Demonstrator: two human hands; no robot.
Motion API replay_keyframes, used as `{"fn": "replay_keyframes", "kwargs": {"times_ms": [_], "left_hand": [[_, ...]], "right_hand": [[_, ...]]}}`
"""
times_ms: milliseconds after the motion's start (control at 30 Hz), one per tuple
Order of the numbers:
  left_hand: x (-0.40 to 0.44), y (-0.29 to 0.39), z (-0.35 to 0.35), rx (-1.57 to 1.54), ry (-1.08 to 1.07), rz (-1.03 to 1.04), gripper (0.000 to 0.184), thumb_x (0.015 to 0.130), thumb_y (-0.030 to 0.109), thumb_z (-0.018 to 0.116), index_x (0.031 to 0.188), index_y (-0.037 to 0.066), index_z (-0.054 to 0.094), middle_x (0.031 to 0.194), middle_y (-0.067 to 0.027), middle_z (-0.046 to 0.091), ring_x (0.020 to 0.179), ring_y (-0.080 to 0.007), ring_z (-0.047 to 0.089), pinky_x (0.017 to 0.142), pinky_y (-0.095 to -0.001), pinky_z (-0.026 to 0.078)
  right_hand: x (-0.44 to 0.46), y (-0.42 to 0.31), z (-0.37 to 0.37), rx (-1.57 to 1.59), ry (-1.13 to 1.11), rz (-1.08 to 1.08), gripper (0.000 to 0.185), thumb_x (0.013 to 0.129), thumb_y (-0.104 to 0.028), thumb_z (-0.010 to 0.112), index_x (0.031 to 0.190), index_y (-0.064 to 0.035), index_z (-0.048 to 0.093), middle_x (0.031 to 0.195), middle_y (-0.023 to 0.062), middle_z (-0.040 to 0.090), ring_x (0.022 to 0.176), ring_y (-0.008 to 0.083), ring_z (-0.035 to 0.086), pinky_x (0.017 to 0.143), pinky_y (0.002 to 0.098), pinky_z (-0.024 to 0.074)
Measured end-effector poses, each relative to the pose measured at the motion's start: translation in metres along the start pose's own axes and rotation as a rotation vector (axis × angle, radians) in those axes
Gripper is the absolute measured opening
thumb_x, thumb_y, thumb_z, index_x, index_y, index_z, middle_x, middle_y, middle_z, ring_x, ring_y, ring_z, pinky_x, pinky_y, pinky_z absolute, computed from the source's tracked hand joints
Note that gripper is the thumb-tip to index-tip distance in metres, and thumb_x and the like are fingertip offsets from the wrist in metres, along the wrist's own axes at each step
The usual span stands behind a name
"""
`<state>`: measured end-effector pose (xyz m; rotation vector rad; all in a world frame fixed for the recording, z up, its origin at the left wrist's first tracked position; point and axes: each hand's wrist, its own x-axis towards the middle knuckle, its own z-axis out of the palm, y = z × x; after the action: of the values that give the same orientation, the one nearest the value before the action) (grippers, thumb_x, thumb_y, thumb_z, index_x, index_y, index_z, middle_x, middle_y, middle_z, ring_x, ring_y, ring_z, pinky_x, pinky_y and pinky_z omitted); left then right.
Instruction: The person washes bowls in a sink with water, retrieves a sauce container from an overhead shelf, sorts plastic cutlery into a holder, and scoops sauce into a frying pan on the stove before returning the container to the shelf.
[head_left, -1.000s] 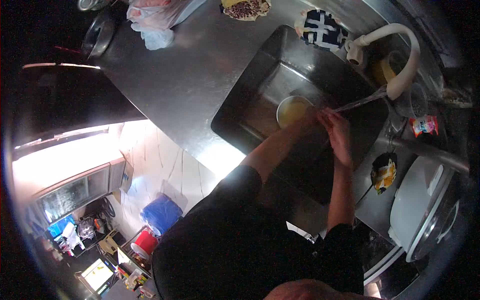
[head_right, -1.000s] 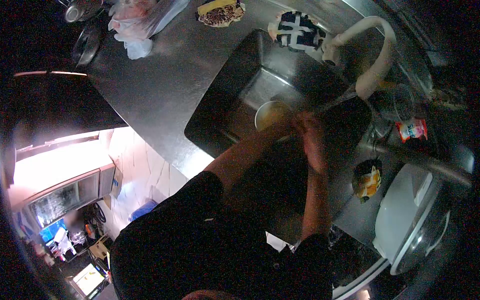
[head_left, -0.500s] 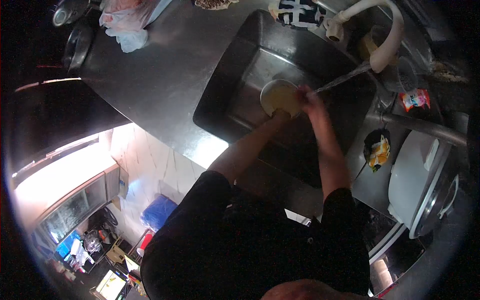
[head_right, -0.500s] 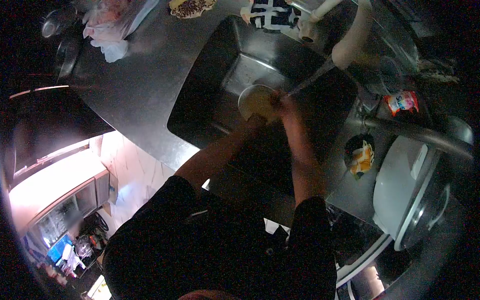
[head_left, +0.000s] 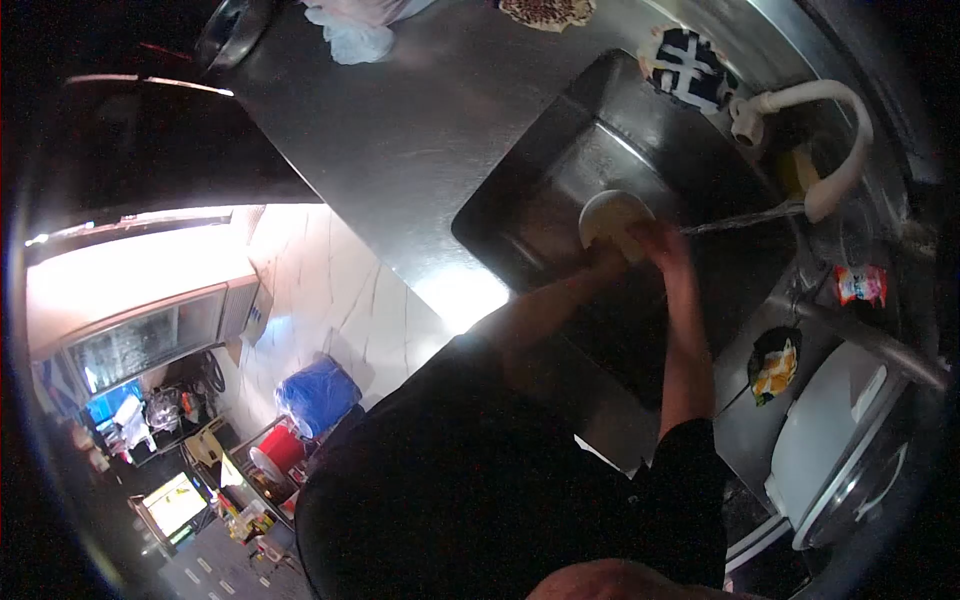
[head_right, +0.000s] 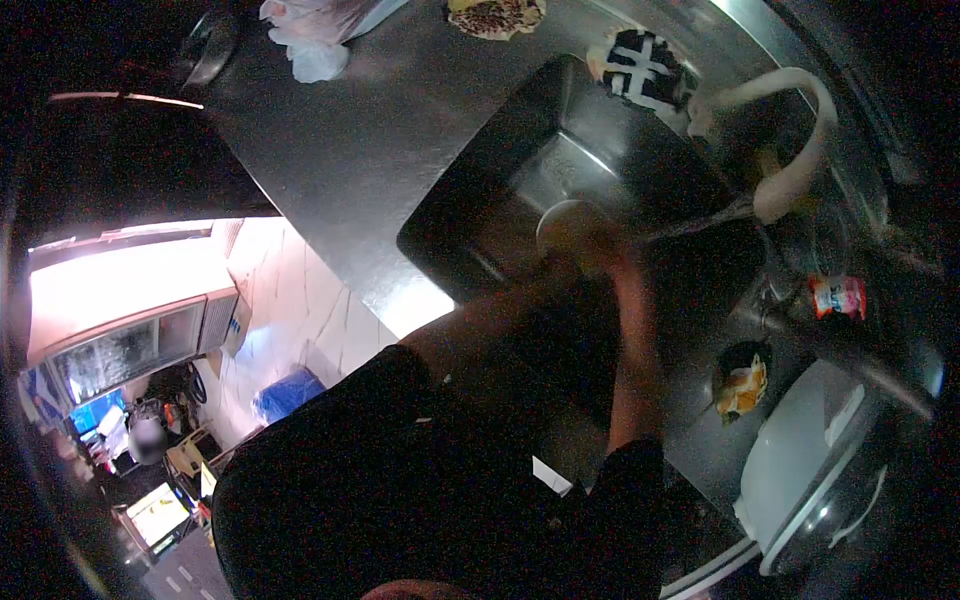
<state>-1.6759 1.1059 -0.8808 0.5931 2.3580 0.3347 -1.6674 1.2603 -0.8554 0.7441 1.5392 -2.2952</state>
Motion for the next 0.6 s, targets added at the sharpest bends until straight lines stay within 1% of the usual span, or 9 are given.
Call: {"fn": "replay_keyframes", "kwargs": {"times_ms": [67, 133, 167, 267, 367, 400, 467, 533, 600], "left_hand": [[-0.001, 0.001, -0.003, 0.031, 0.006, -0.013, 0.033, 0.079, 0.012, 0.057, 0.110, 0.004, 0.057, 0.108, -0.0180, 0.057, 0.096, -0.0340, 0.057, 0.079, -0.0429, 0.047], [0.000, 0.004, -0.004, 0.050, 0.010, -0.019, 0.032, 0.079, 0.012, 0.057, 0.109, 0.004, 0.057, 0.108, -0.0177, 0.057, 0.096, -0.0338, 0.057, 0.079, -0.0427, 0.047], [0.001, 0.006, -0.003, 0.057, 0.010, -0.019, 0.032, 0.079, 0.012, 0.057, 0.109, 0.004, 0.057, 0.108, -0.0176, 0.057, 0.095, -0.0336, 0.057, 0.079, -0.0426, 0.047], [-0.001, 0.007, -0.005, 0.072, 0.031, -0.014, 0.031, 0.079, 0.011, 0.057, 0.108, 0.004, 0.058, 0.107, -0.0172, 0.057, 0.095, -0.0332, 0.057, 0.078, -0.0423, 0.047], [-0.004, 0.011, -0.010, 0.080, 0.074, 0.002, 0.030, 0.078, 0.011, 0.056, 0.107, 0.003, 0.058, 0.106, -0.0168, 0.057, 0.094, -0.0329, 0.058, 0.077, -0.0420, 0.048], [-0.007, 0.011, -0.016, 0.078, 0.095, 0.009, 0.029, 0.078, 0.011, 0.056, 0.107, 0.003, 0.058, 0.106, -0.0167, 0.057, 0.094, -0.0327, 0.058, 0.077, -0.0419, 0.048], [-0.014, 0.012, -0.035, 0.069, 0.206, 0.063, 0.029, 0.078, 0.010, 0.056, 0.106, 0.003, 0.059, 0.105, -0.0164, 0.058, 0.094, -0.0325, 0.058, 0.077, -0.0417, 0.048], [-0.025, 0.010, -0.070, 0.060, 0.400, 0.149, 0.028, 0.078, 0.010, 0.056, 0.105, 0.003, 0.059, 0.105, -0.0162, 0.058, 0.093, -0.0322, 0.058, 0.076, -0.0415, 0.048], [-0.042, -0.001, -0.127, 0.070, 0.712, 0.263, 0.027, 0.078, 0.010, 0.056, 0.105, 0.003, 0.059, 0.104, -0.0159, 0.058, 0.093, -0.0319, 0.058, 0.076, -0.0413, 0.048]], "right_hand": [[0.033, 0.046, -0.039, 0.706, -0.036, 0.153, 0.034, 0.092, -0.011, 0.038, 0.111, 0.0148, 0.050, 0.116, 0.0286, 0.054, 0.112, 0.0382, 0.052, 0.102, 0.0499, 0.0412], [0.061, 0.089, -0.080, 0.670, -0.111, 0.137, 0.035, 0.091, -0.012, 0.039, 0.112, 0.0146, 0.049, 0.119, 0.0288, 0.053, 0.113, 0.0385, 0.052, 0.102, 0.0511, 0.0404], [0.067, 0.099, -0.089, 0.651, -0.144, 0.129, 0.036, 0.091, -0.012, 0.040, 0.113, 0.0145, 0.049, 0.120, 0.0289, 0.052, 0.113, 0.0386, 0.052, 0.103, 0.0517, 0.0399], [0.042, 0.067, -0.059, 0.646, -0.015, 0.158, 0.038, 0.091, -0.015, 0.043, 0.115, 0.0141, 0.048, 0.124, 0.0294, 0.049, 0.113, 0.0390, 0.052, 0.103, 0.0520, 0.0394], [0.037, 0.054, -0.045, 0.761, -0.103, 0.224, 0.039, 0.089, -0.020, 0.047, 0.118, 0.0071, 0.050, 0.126, 0.0263, 0.049, 0.115, 0.0386, 0.051, 0.100, 0.0530, 0.0413], [0.027, 0.039, -0.028, 0.664, 0.040, 0.235, 0.040, 0.090, -0.021, 0.047, 0.120, 0.0052, 0.050, 0.127, 0.0255, 0.049, 0.116, 0.0375, 0.051, 0.099, 0.0516, 0.0421], [-0.007, 0.001, 0.013, 0.463, 0.323, 0.252, 0.043, 0.090, -0.025, 0.047, 0.124, 0.0014, 0.050, 0.127, 0.0240, 0.050, 0.118, 0.0354, 0.050, 0.096, 0.0487, 0.0438], [-0.016, 0.000, 0.018, 0.043, 0.347, 0.183, 0.043, 0.091, -0.026, 0.046, 0.124, 0.0008, 0.049, 0.128, 0.0234, 0.050, 0.118, 0.0351, 0.050, 0.095, 0.0477, 0.0440], [-0.024, 0.007, 0.016, -0.523, 0.343, 0.087, 0.044, 0.091, -0.027, 0.046, 0.125, 0.0002, 0.049, 0.128, 0.0228, 0.050, 0.118, 0.0347, 0.050, 0.094, 0.0467, 0.0442]]}}
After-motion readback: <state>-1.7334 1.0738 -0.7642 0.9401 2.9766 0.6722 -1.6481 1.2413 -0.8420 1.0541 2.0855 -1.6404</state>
